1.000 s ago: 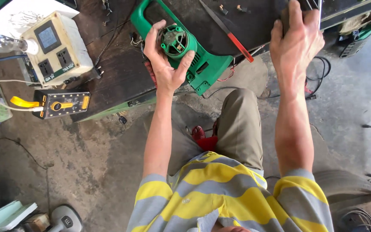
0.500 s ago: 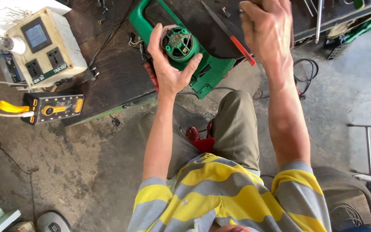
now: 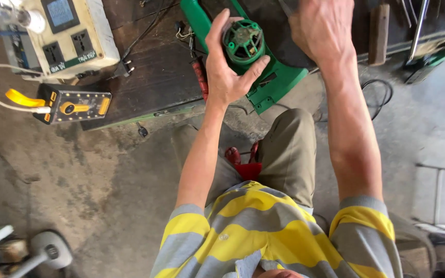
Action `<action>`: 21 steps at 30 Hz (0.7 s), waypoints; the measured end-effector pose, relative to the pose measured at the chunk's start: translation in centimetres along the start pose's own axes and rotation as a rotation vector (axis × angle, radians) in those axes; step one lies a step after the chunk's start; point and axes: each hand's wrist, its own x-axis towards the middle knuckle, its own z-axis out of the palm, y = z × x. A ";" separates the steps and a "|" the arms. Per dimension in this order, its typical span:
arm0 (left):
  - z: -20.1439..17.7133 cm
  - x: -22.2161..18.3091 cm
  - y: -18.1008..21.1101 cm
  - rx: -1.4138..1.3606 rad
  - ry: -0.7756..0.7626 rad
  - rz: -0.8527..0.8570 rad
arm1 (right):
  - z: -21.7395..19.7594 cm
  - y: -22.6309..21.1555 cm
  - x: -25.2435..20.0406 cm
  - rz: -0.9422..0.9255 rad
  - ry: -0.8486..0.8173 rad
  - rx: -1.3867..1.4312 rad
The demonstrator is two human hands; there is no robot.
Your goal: Repairing and cleaning the internal components of a green power tool casing using a screwdriver and cloth.
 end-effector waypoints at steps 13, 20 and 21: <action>-0.1 -3.6 2.2 0.021 0.065 0.037 | -11.3 -6.2 -15.6 0.385 0.477 1.424; -4.5 -5.1 10.8 -0.024 -0.249 0.097 | -13.2 -6.7 -21.3 0.327 0.465 1.672; -5.1 -4.8 11.8 -0.029 -0.308 0.106 | -13.6 -6.3 -22.6 0.326 0.467 1.725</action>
